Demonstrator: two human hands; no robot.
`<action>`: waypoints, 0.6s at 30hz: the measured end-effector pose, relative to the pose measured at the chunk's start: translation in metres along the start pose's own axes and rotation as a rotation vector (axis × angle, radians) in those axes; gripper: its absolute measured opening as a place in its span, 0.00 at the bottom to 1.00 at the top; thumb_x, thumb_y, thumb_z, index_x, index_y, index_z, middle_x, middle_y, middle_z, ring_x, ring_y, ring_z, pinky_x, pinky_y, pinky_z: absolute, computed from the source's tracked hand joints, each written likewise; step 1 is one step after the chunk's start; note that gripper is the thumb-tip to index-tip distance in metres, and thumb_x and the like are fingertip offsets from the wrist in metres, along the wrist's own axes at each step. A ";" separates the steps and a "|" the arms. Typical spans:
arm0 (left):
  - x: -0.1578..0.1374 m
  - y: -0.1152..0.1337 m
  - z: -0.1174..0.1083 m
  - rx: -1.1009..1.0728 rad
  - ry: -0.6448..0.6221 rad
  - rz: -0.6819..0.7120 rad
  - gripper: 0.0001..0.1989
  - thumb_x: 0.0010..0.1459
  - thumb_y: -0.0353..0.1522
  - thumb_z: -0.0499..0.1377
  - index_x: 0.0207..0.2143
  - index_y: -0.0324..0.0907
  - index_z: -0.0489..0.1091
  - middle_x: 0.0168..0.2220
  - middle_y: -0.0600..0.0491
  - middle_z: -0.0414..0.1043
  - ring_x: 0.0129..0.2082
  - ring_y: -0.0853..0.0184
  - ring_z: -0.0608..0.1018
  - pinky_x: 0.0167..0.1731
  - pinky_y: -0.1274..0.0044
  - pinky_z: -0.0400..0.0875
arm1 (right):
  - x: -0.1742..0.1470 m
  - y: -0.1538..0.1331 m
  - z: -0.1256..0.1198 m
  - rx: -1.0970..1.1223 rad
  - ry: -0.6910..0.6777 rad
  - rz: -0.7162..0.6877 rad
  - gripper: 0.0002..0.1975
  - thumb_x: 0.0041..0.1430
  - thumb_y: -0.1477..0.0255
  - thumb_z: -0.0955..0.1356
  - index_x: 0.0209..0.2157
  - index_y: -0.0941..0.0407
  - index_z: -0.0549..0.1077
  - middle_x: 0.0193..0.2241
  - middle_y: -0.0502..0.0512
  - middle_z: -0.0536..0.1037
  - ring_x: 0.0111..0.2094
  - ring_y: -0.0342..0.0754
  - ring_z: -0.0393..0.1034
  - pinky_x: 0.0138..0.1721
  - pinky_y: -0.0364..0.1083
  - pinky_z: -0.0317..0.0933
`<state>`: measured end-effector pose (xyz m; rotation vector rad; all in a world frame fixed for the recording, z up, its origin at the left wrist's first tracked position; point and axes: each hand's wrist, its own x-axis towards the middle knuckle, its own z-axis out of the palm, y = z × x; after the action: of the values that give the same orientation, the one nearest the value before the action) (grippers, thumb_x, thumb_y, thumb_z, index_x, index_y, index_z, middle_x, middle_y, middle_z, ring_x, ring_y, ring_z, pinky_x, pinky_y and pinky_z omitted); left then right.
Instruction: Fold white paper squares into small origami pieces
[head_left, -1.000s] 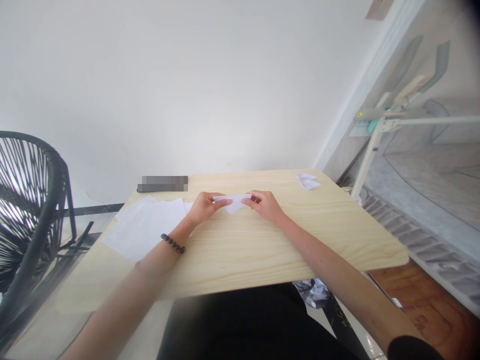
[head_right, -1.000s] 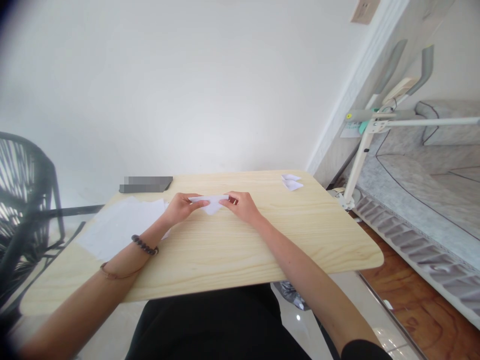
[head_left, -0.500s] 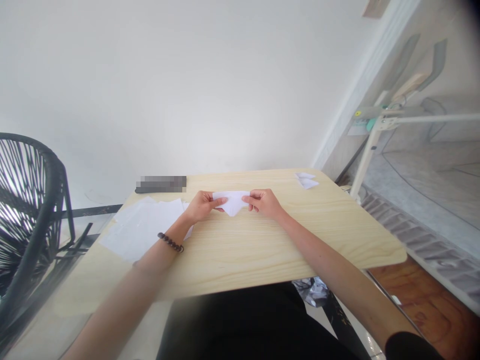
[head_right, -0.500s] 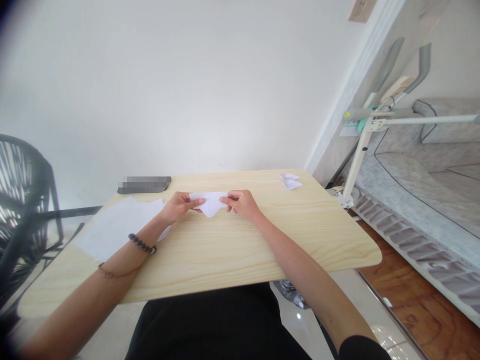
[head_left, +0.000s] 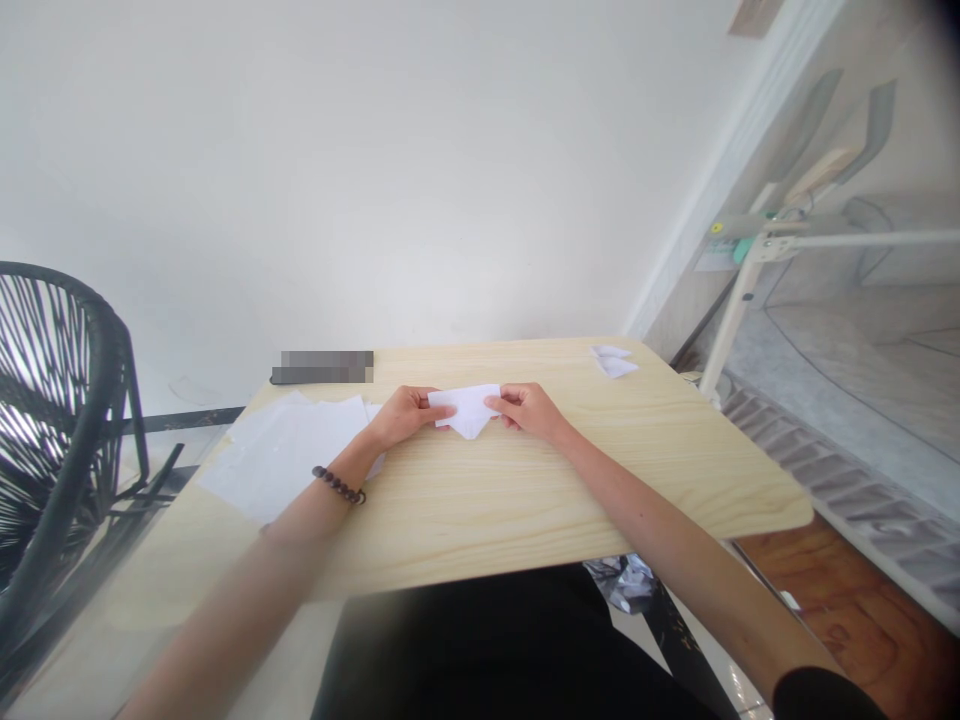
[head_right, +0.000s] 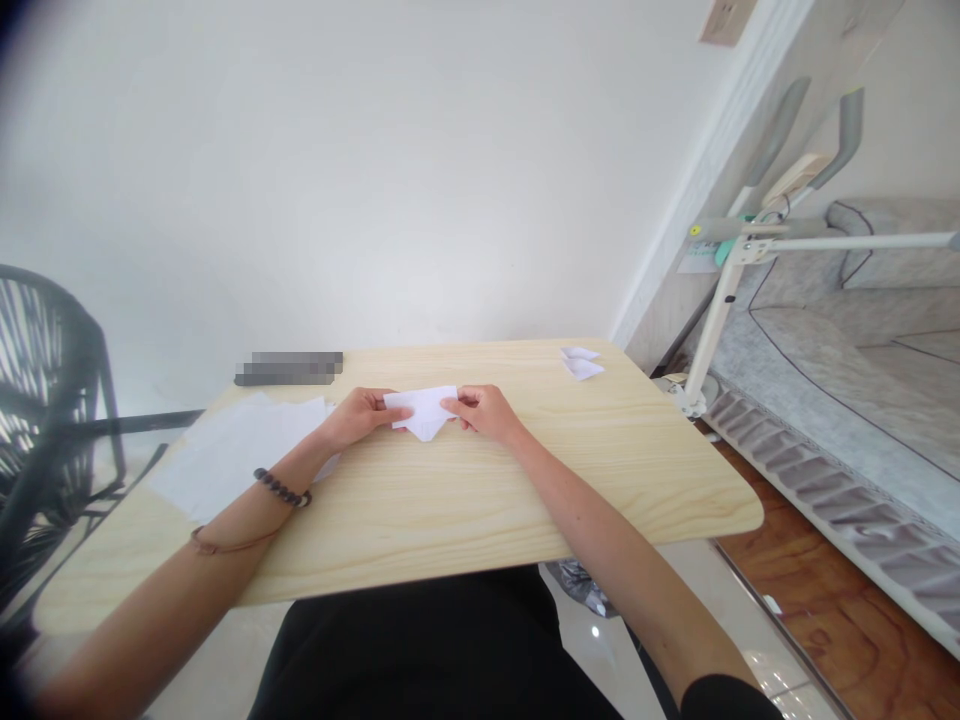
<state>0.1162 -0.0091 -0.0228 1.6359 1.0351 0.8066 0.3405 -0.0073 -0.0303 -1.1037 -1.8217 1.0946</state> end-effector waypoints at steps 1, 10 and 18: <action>0.000 0.001 0.000 -0.003 -0.004 -0.001 0.18 0.42 0.41 0.60 0.29 0.34 0.70 0.25 0.50 0.72 0.25 0.69 0.72 0.25 0.78 0.66 | 0.000 0.000 0.000 -0.010 0.000 0.000 0.19 0.48 0.57 0.63 0.24 0.60 0.70 0.16 0.50 0.69 0.15 0.37 0.60 0.15 0.36 0.53; 0.000 0.005 0.000 -0.063 -0.021 0.011 0.16 0.43 0.40 0.61 0.28 0.34 0.71 0.24 0.51 0.72 0.25 0.69 0.72 0.27 0.77 0.67 | 0.001 0.000 -0.002 -0.078 -0.004 -0.066 0.21 0.50 0.57 0.61 0.20 0.60 0.69 0.15 0.50 0.70 0.15 0.36 0.60 0.16 0.37 0.54; 0.000 0.002 0.001 0.049 0.160 0.160 0.18 0.46 0.40 0.59 0.35 0.36 0.70 0.34 0.48 0.73 0.34 0.65 0.73 0.36 0.73 0.68 | 0.001 0.002 0.003 -0.087 0.128 -0.201 0.17 0.48 0.60 0.65 0.35 0.58 0.70 0.26 0.53 0.71 0.20 0.40 0.66 0.16 0.38 0.59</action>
<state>0.1173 -0.0096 -0.0209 1.7336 1.0512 1.0397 0.3377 -0.0063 -0.0334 -0.9918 -1.8470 0.8170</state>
